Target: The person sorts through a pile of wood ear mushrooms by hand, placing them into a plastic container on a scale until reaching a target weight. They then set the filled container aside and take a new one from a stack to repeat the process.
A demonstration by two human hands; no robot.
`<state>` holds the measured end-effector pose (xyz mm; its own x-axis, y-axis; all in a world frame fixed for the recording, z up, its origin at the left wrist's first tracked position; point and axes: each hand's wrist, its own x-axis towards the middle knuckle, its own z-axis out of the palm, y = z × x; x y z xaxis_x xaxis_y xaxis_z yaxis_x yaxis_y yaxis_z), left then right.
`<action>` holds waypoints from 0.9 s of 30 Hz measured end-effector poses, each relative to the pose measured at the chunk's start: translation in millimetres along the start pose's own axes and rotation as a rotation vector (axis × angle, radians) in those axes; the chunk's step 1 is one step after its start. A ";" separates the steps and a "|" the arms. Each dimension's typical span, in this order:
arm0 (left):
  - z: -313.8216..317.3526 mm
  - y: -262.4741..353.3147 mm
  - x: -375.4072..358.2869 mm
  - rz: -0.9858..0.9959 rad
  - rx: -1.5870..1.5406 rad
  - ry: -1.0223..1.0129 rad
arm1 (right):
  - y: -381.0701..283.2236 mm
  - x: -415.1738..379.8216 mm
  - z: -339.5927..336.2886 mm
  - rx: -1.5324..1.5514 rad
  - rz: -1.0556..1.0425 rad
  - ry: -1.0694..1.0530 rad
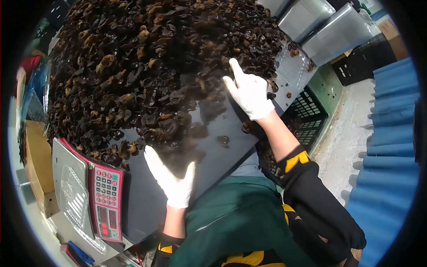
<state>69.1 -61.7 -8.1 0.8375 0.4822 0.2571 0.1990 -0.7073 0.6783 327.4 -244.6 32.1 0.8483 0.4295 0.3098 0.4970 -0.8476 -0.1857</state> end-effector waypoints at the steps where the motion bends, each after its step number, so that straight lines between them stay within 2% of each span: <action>1: 0.6 0.1 -0.4 -0.016 -0.027 0.011 | 3.5 10.8 19.8 -0.022 0.025 0.021; 5: 0.6 3.0 -0.6 -0.054 -0.064 0.032 | 15.3 35.1 44.6 0.015 0.057 0.066; 6: 0.8 2.5 -1.0 -0.053 -0.052 0.037 | 24.0 34.7 51.0 0.050 -0.026 0.184; 9: 0.3 0.9 0.1 -0.028 -0.037 0.034 | 22.9 21.3 15.7 0.492 0.115 0.039; 12: -2.5 4.1 2.9 -0.037 -0.061 0.003 | 22.6 -11.0 -42.2 0.666 0.233 -0.095; 16: -0.2 0.0 0.4 0.002 -0.043 0.023 | 66.6 -56.1 -117.2 0.324 0.089 -0.209; 17: -1.5 3.3 3.5 -0.004 -0.059 0.018 | 70.5 -65.3 -136.5 0.235 0.112 -0.343; 18: -2.2 4.6 4.0 -0.021 -0.067 0.014 | 88.8 -82.7 -136.1 0.007 -0.108 -0.273; 20: 1.8 1.9 4.1 0.072 -0.012 0.042 | 82.4 -100.6 -141.6 -0.423 -0.014 -0.464; 21: 3.2 1.0 4.3 0.118 0.016 0.058 | 81.5 -106.0 -132.1 -0.356 0.015 -0.414; 23: 0.4 -1.2 -1.6 0.043 -0.054 0.059 | 63.6 -106.1 -111.6 -0.150 0.026 -0.263; 24: -0.2 -1.3 -3.4 0.021 -0.076 0.067 | 53.4 -107.7 -94.7 -0.001 -0.050 -0.140; 27: -12.6 -7.3 -17.4 -0.019 -0.053 0.088 | 14.9 -106.8 -60.1 0.203 -0.213 -0.086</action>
<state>46.7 -58.4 -8.8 0.7852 0.5407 0.3017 0.1855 -0.6703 0.7186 233.2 -321.8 52.3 0.7291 0.6229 0.2835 0.6844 -0.6600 -0.3099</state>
